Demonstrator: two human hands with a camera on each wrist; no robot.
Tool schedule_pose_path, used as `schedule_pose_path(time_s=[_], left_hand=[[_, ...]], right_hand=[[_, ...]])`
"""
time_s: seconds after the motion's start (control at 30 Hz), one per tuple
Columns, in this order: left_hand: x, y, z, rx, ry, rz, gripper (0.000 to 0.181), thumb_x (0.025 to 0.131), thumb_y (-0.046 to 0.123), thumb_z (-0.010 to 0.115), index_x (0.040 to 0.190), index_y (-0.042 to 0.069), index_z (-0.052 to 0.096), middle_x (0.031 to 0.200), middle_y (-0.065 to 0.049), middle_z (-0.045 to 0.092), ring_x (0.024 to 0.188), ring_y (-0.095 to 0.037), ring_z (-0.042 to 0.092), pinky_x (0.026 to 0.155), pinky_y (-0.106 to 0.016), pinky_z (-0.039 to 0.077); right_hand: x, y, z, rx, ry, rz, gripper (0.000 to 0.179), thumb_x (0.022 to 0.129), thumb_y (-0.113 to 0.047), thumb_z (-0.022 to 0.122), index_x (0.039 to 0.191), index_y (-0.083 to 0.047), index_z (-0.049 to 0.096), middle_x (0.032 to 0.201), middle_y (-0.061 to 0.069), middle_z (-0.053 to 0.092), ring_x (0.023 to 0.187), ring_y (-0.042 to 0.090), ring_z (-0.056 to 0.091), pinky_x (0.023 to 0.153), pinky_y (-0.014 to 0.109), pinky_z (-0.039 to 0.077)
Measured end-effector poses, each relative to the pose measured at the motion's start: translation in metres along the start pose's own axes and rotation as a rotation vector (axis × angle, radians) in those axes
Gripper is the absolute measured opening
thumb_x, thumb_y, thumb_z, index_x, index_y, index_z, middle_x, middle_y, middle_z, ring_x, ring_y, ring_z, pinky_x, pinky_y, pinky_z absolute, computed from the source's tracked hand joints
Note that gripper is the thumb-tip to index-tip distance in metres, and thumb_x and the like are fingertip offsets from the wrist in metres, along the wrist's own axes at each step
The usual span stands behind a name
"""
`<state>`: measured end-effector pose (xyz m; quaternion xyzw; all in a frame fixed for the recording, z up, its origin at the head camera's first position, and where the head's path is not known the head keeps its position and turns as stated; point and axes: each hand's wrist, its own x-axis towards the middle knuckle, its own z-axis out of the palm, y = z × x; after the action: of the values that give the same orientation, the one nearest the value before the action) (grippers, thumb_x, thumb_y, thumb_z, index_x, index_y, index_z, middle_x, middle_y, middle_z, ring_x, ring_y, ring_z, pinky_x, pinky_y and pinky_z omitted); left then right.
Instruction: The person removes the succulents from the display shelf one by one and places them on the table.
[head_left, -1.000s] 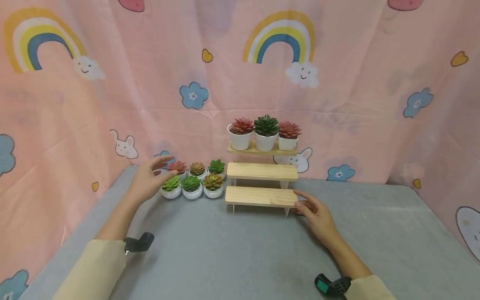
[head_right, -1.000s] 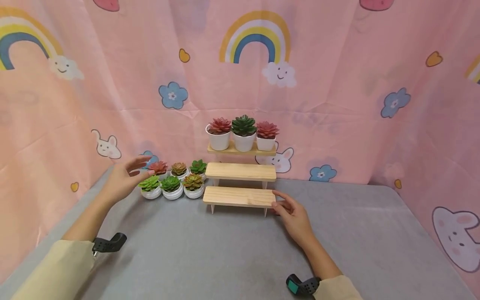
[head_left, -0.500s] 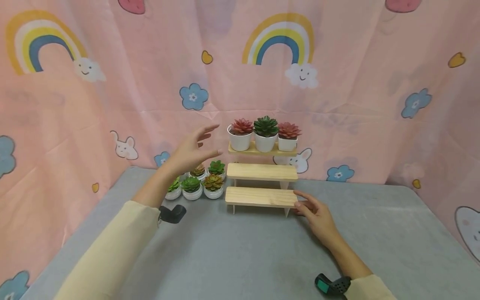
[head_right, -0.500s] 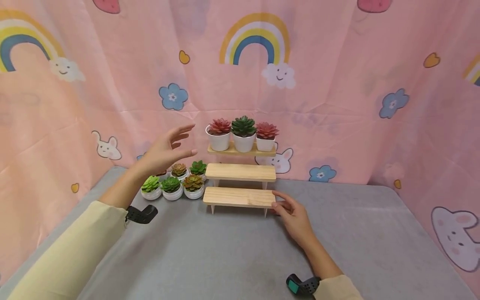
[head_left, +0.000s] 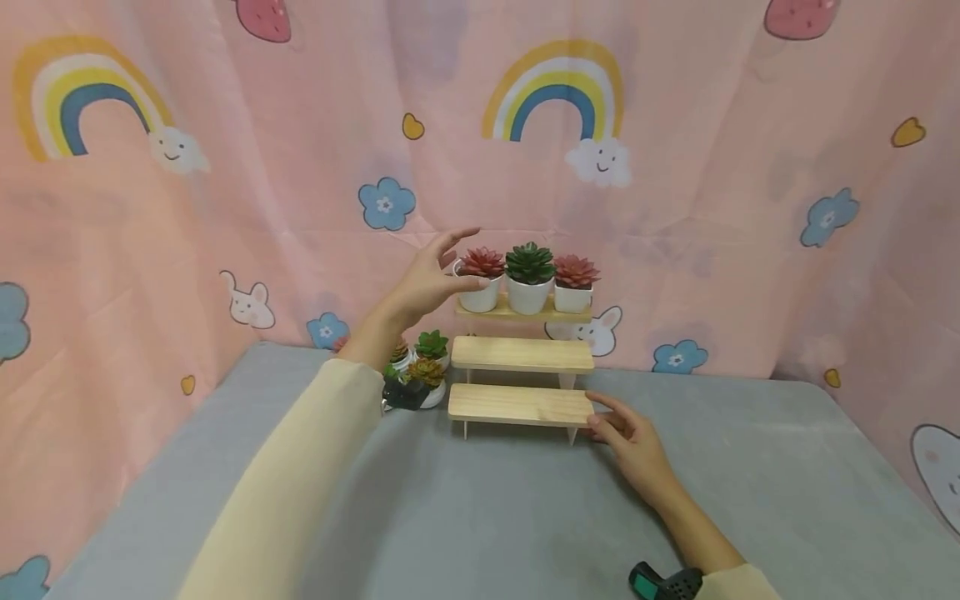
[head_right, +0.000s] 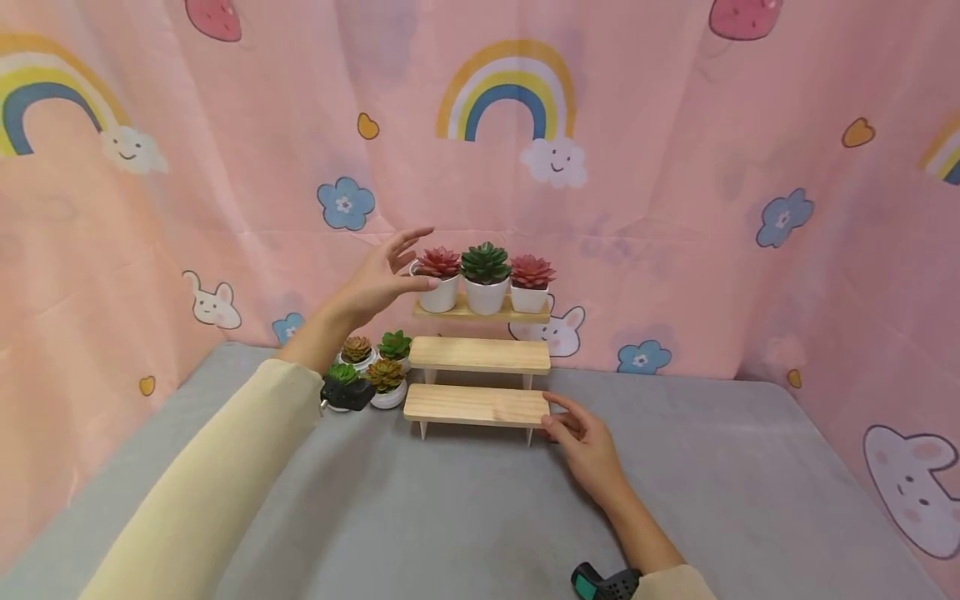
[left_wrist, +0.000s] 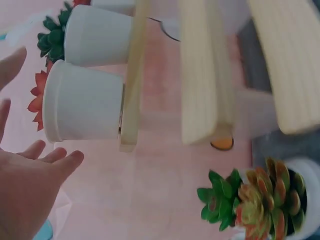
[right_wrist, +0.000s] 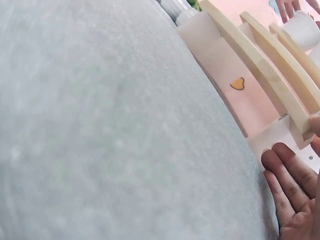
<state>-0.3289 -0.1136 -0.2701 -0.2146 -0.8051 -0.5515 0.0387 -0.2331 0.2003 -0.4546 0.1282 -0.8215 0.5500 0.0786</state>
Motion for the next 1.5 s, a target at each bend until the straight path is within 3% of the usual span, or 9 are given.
schedule_pose_path(time_s=[0.13, 0.23, 0.33, 0.47, 0.6, 0.8, 1.03, 1.33, 1.5], left_hand=[[0.01, -0.005, 0.006, -0.128, -0.015, -0.007, 0.069, 0.081, 0.013, 0.076, 0.141, 0.026, 0.046, 0.159, 0.001, 0.019, 0.148, -0.033, 0.014, 0.117, -0.049, 0.026], [0.015, -0.01, 0.007, -0.15, -0.041, -0.008, 0.069, 0.08, 0.009, 0.076, 0.141, 0.02, 0.046, 0.157, 0.001, 0.023, 0.148, -0.03, 0.014, 0.117, -0.049, 0.024], [0.017, -0.014, 0.009, -0.135, -0.066, -0.018, 0.069, 0.08, 0.006, 0.075, 0.142, 0.016, 0.046, 0.148, -0.004, 0.039, 0.141, -0.029, 0.032, 0.112, -0.048, 0.035], [0.016, -0.019, 0.01, -0.085, -0.059, -0.023, 0.063, 0.081, 0.007, 0.075, 0.138, 0.017, 0.05, 0.126, -0.01, 0.059, 0.113, -0.025, 0.057, 0.092, -0.037, 0.052], [0.013, -0.022, 0.01, -0.046, -0.021, -0.011, 0.058, 0.081, 0.01, 0.076, 0.134, 0.019, 0.054, 0.119, -0.008, 0.062, 0.098, -0.018, 0.061, 0.078, -0.029, 0.053], [0.002, -0.013, 0.013, -0.027, 0.012, -0.008, 0.057, 0.082, 0.01, 0.075, 0.135, 0.016, 0.054, 0.119, -0.011, 0.062, 0.078, -0.016, 0.053, 0.068, -0.032, 0.047], [-0.007, -0.002, 0.017, -0.024, 0.027, -0.007, 0.057, 0.082, 0.008, 0.074, 0.136, 0.012, 0.053, 0.125, -0.013, 0.062, 0.098, -0.02, 0.06, 0.077, -0.028, 0.05], [-0.007, -0.025, 0.021, -0.05, 0.043, 0.067, 0.06, 0.082, 0.009, 0.075, 0.136, 0.018, 0.053, 0.126, -0.009, 0.059, 0.104, -0.022, 0.063, 0.079, -0.029, 0.055], [-0.019, -0.028, 0.02, -0.048, 0.068, 0.104, 0.057, 0.078, 0.01, 0.079, 0.13, 0.019, 0.059, 0.122, -0.006, 0.064, 0.102, -0.018, 0.065, 0.082, -0.029, 0.056]], right_hand=[[-0.003, 0.002, -0.001, -0.023, 0.009, 0.001, 0.042, 0.097, -0.029, 0.056, 0.135, -0.011, 0.053, 0.106, 0.017, 0.07, 0.09, 0.013, 0.068, 0.078, 0.02, 0.056], [-0.003, 0.002, -0.001, -0.026, 0.014, 0.0, 0.042, 0.097, -0.03, 0.056, 0.135, -0.012, 0.053, 0.107, 0.016, 0.07, 0.09, 0.011, 0.068, 0.078, 0.02, 0.056], [-0.003, 0.001, -0.001, -0.019, 0.012, 0.005, 0.042, 0.096, -0.031, 0.057, 0.135, -0.014, 0.053, 0.107, 0.015, 0.07, 0.09, 0.009, 0.067, 0.078, 0.02, 0.056], [-0.003, 0.0, 0.0, -0.001, 0.004, 0.009, 0.042, 0.096, -0.032, 0.057, 0.135, -0.015, 0.053, 0.107, 0.014, 0.07, 0.09, 0.009, 0.067, 0.078, 0.02, 0.056], [-0.003, -0.001, 0.0, 0.03, -0.002, 0.005, 0.043, 0.096, -0.031, 0.057, 0.135, -0.015, 0.053, 0.106, 0.014, 0.07, 0.09, 0.01, 0.068, 0.079, 0.021, 0.056], [-0.003, -0.001, 0.0, 0.023, -0.006, 0.001, 0.043, 0.097, -0.032, 0.056, 0.136, -0.015, 0.052, 0.107, 0.014, 0.07, 0.09, 0.007, 0.067, 0.079, 0.021, 0.056], [-0.003, 0.003, -0.001, 0.008, 0.0, -0.003, 0.043, 0.097, -0.03, 0.055, 0.136, -0.011, 0.052, 0.107, 0.017, 0.069, 0.09, 0.007, 0.067, 0.079, 0.021, 0.056], [-0.003, 0.004, -0.001, 0.004, 0.002, 0.004, 0.044, 0.096, -0.032, 0.056, 0.136, -0.015, 0.052, 0.107, 0.014, 0.069, 0.09, 0.01, 0.068, 0.079, 0.021, 0.056], [-0.003, 0.004, -0.002, -0.008, 0.004, 0.006, 0.044, 0.096, -0.033, 0.056, 0.137, -0.016, 0.052, 0.108, 0.014, 0.069, 0.09, 0.01, 0.068, 0.079, 0.021, 0.056]])
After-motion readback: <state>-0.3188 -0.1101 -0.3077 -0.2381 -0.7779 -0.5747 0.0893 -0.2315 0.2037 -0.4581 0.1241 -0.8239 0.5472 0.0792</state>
